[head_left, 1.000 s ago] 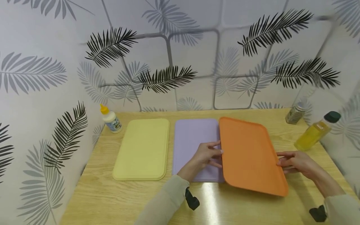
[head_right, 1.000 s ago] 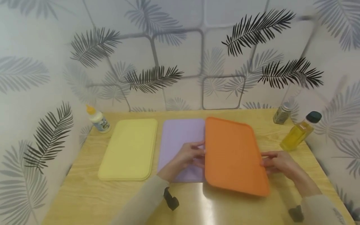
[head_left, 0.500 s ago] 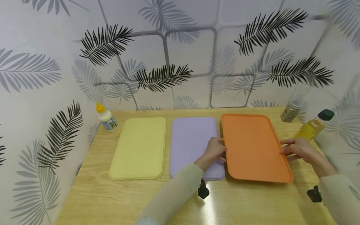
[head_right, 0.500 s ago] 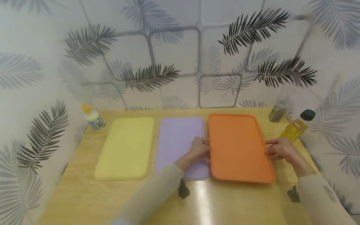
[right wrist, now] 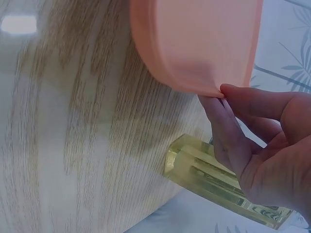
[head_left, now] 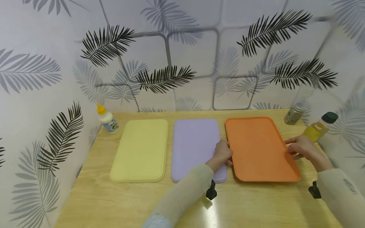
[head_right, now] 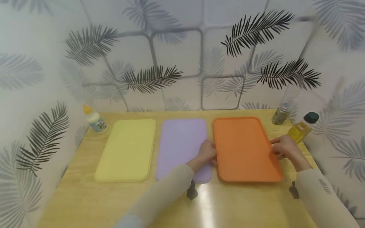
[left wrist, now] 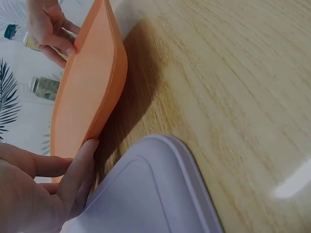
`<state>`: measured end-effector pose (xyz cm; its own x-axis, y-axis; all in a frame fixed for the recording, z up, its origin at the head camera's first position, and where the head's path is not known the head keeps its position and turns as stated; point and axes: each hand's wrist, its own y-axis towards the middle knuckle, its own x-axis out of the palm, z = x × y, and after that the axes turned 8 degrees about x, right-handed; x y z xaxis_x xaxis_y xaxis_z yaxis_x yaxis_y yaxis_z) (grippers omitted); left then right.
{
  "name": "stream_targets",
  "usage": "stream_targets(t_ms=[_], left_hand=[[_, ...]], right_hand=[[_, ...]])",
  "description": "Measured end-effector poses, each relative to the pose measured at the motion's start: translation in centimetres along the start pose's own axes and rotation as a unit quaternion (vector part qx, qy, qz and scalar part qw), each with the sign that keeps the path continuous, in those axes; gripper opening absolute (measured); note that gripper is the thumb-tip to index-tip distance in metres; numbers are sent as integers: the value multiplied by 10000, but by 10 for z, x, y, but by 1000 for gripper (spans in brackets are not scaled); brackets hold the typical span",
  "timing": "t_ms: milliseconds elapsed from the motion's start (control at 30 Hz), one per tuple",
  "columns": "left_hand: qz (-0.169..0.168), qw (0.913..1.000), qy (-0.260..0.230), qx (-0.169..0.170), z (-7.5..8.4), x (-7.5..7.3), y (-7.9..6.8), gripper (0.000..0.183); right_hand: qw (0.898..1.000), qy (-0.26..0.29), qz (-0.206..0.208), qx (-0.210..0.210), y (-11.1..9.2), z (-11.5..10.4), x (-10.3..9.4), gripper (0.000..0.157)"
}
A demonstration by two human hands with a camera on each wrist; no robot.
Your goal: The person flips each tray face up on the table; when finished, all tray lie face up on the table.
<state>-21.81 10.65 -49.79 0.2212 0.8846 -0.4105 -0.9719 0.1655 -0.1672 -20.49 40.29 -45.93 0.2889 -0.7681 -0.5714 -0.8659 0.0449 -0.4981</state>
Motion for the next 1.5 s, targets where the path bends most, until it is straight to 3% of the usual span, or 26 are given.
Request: stream_targets(t_ms=[200, 433, 667, 933, 1200, 1400, 1500], left_hand=[[-45, 9992, 399, 28, 1, 2, 1, 27], [57, 9986, 515, 105, 0, 9, -2, 20], [83, 9972, 667, 313, 1, 11, -1, 16], [128, 9986, 497, 120, 2, 15, 1, 14], [152, 9994, 265, -132, 2, 18, 4, 41], [112, 9993, 334, 108, 1, 14, -2, 15], [100, 9979, 527, 371, 1, 8, -6, 21]], right_hand=[[9999, -54, 148, 1, 4, 2, 1, 56], [9983, -371, 431, -122, 5, 12, 8, 54], [9981, -383, 487, 28, 4, 13, 8, 52], [9974, -399, 593, 64, 7, 18, 9, 49], [9958, -581, 705, -7, 8, 20, 11, 48], [9957, -563, 736, -28, 6, 18, 11, 52], [9965, -525, 657, 12, 3, 16, 12, 51]])
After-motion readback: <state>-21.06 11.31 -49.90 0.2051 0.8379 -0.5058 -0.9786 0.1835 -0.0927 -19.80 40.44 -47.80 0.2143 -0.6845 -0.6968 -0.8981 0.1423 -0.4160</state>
